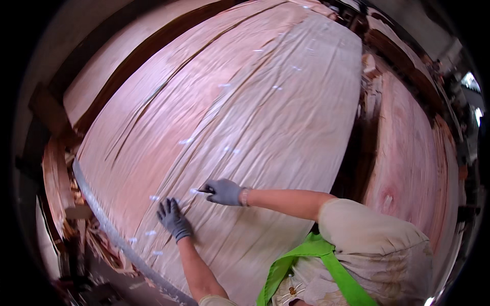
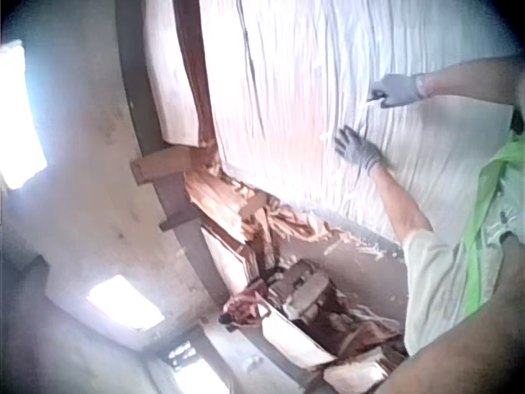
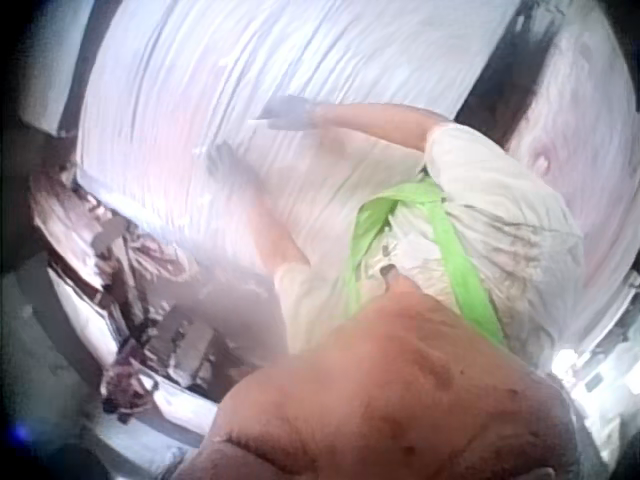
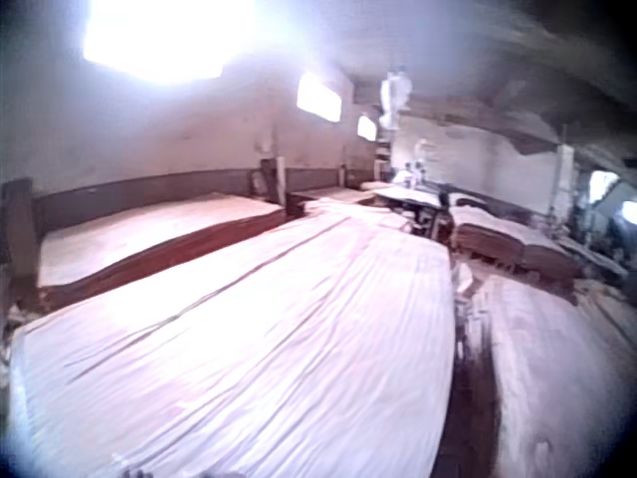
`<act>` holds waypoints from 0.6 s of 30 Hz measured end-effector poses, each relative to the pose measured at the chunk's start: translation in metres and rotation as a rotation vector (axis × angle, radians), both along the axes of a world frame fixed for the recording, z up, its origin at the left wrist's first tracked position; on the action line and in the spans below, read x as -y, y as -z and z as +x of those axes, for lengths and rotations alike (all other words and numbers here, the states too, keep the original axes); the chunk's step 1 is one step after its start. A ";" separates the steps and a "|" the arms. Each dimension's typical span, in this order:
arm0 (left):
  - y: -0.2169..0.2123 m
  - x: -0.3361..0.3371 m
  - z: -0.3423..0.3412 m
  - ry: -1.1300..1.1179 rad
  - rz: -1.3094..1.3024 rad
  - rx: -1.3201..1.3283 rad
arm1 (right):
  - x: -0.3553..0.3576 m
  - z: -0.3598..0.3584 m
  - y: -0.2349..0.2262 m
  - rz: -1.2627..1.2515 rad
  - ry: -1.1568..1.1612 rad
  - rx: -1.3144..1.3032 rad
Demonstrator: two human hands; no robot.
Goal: The person processes large sheets of wood veneer by marking them with a tool, cutting strips from a stack, and using adhesive tape to secure parts of the sheets while working on a large metal-topped table.
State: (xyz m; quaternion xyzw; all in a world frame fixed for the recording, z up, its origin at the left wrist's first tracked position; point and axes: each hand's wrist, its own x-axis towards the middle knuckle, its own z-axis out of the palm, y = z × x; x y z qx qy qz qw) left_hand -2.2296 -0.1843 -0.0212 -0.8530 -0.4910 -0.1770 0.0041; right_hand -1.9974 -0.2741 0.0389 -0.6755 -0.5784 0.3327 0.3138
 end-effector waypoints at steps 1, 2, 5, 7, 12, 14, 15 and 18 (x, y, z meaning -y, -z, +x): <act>-0.004 0.000 0.003 -0.008 0.018 -0.059 | 0.031 0.024 -0.007 -0.023 0.033 -0.021; -0.005 0.003 0.003 -0.023 0.034 -0.105 | 0.064 0.049 -0.016 -0.049 0.060 -0.031; 0.005 -0.007 -0.021 -0.103 0.076 -0.298 | 0.164 0.118 -0.040 -0.296 0.212 -0.385; -0.023 0.013 0.017 -0.178 -0.074 -0.496 | 0.250 0.175 -0.035 -0.443 0.369 -0.437; -0.041 0.115 0.125 -0.233 0.156 -0.417 | 0.437 0.290 0.018 -0.392 0.463 -0.284; -0.040 0.194 0.196 -0.123 0.084 -0.239 | 0.496 0.328 0.010 -0.474 0.620 -0.539; -0.040 0.232 0.237 -0.071 -0.059 -0.010 | 0.525 0.348 0.004 -0.516 0.695 -0.658; -0.031 0.320 0.353 0.089 -0.080 0.044 | 0.606 0.403 0.014 -0.358 0.852 -0.623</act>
